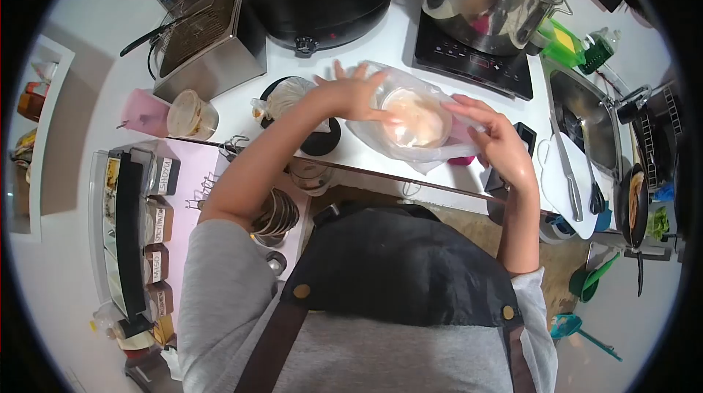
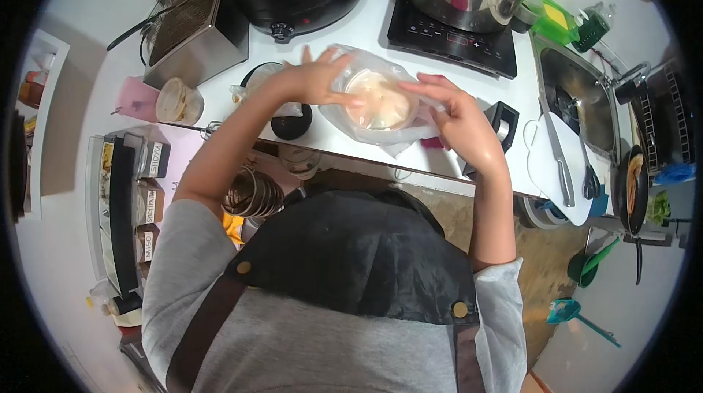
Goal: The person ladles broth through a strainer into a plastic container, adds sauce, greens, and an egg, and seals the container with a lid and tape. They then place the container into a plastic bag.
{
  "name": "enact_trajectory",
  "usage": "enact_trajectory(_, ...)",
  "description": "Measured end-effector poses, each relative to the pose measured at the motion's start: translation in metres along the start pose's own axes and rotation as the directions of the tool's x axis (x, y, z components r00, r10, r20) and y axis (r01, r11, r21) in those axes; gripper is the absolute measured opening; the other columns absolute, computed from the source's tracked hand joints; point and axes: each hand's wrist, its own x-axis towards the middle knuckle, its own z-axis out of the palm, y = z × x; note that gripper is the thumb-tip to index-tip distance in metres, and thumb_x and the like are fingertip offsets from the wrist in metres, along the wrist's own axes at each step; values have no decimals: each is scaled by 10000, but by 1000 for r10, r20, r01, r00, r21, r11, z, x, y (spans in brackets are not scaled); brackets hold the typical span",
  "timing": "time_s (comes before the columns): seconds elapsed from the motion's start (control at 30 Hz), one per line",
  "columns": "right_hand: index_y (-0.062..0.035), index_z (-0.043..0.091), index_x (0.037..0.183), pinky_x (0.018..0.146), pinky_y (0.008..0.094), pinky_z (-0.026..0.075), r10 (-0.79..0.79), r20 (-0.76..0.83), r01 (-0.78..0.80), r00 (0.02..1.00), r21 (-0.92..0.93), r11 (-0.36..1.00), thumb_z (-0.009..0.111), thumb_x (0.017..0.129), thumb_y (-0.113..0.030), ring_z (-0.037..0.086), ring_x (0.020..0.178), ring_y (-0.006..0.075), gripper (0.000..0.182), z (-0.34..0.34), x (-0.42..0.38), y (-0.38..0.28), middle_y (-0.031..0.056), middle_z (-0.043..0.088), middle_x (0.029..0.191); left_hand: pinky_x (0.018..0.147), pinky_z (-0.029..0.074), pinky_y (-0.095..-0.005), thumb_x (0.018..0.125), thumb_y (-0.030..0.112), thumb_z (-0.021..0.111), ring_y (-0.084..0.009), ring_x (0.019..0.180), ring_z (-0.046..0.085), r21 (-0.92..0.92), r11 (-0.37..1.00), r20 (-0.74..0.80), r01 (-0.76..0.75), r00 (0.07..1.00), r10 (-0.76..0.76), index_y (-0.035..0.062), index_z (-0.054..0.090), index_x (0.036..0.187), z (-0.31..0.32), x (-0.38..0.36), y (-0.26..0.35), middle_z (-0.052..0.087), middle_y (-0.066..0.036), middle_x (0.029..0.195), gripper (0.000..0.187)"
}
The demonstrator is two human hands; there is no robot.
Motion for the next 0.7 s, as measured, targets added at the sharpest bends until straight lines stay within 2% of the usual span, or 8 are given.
enact_trajectory(0.1, -13, 607, 1130, 774, 349, 454, 56, -78, -69, 995, -174, 982, 398, 719, 119, 608, 835, 300, 479, 0, -12, -5, 214, 563, 1135, 1049, 263, -533, 651, 560, 717, -426, 1310, 229, 39, 999, -168, 26, 986, -19, 216, 362, 1377, -37, -32, -5, 285, -172, 1428, 878)
enact_trajectory(0.2, 15, 573, 1155, 748, 351, 456, -3, -114, -28, 994, -277, 960, 410, 727, 101, 593, 787, 322, 466, 1, -23, -12, 238, 575, 1029, 1011, 282, -589, 736, 404, 678, -364, 1226, 385, -366, 848, -335, -383, 905, 264, 166, 530, 1241, -62, -40, -54, 453, -142, 1298, 577)
enact_trajectory(0.3, 4, 509, 1236, 767, 346, 462, 74, -176, -101, 982, -147, 984, 445, 754, 75, 588, 753, 286, 491, 2, -39, -5, 203, 572, 1069, 942, 370, -551, 771, 213, 620, -335, 1073, 514, -85, 971, -424, -226, 890, 170, 116, 624, 1081, -31, -42, -99, 576, -132, 1089, 325)
enact_trajectory(0.33, 0, 486, 1263, 776, 344, 462, 115, -196, -134, 974, -86, 987, 459, 764, 64, 587, 746, 272, 504, 3, -43, -4, 190, 570, 1084, 927, 394, -478, 769, 154, 595, -326, 1046, 531, 29, 995, -445, -98, 890, 101, 100, 639, 1038, -3, -46, -104, 594, -132, 1057, 278)
enact_trajectory(0.4, -9, 441, 1307, 780, 335, 466, 214, -240, -203, 947, 67, 977, 491, 781, 44, 582, 750, 233, 531, 4, -53, -2, 161, 560, 1117, 896, 429, -389, 771, 90, 569, -315, 1005, 559, 149, 988, -460, -44, 881, 108, 76, 656, 993, 33, -41, -119, 615, -134, 1026, 239)
enact_trajectory(0.47, -15, 410, 1335, 739, 318, 483, 211, -289, -169, 934, 163, 972, 517, 792, 33, 572, 759, 185, 555, 8, -57, 5, 137, 544, 1149, 865, 450, -357, 777, 78, 568, -311, 978, 578, 156, 973, -447, -171, 866, 224, 60, 660, 990, 37, -34, -144, 622, -135, 1028, 233)
enact_trajectory(0.63, -19, 419, 1332, 748, 254, 486, -102, -440, 79, 892, -70, 994, 540, 801, 29, 549, 910, 145, 547, 14, -50, 39, 125, 513, 1207, 795, 488, -354, 819, 113, 580, -259, 836, 639, -379, 922, -603, -81, 777, -180, 25, 654, 997, 22, -43, -156, 654, -140, 984, 211)
enact_trajectory(0.7, -28, 427, 1330, 825, 238, 468, -62, -466, 75, 883, 10, 997, 543, 805, 26, 527, 1006, 154, 540, 18, -47, 37, 125, 498, 1233, 781, 493, -349, 860, 147, 566, -266, 835, 645, -528, 831, -613, -176, 756, -230, 42, 643, 1034, 10, -45, -162, 655, -145, 1006, 218)
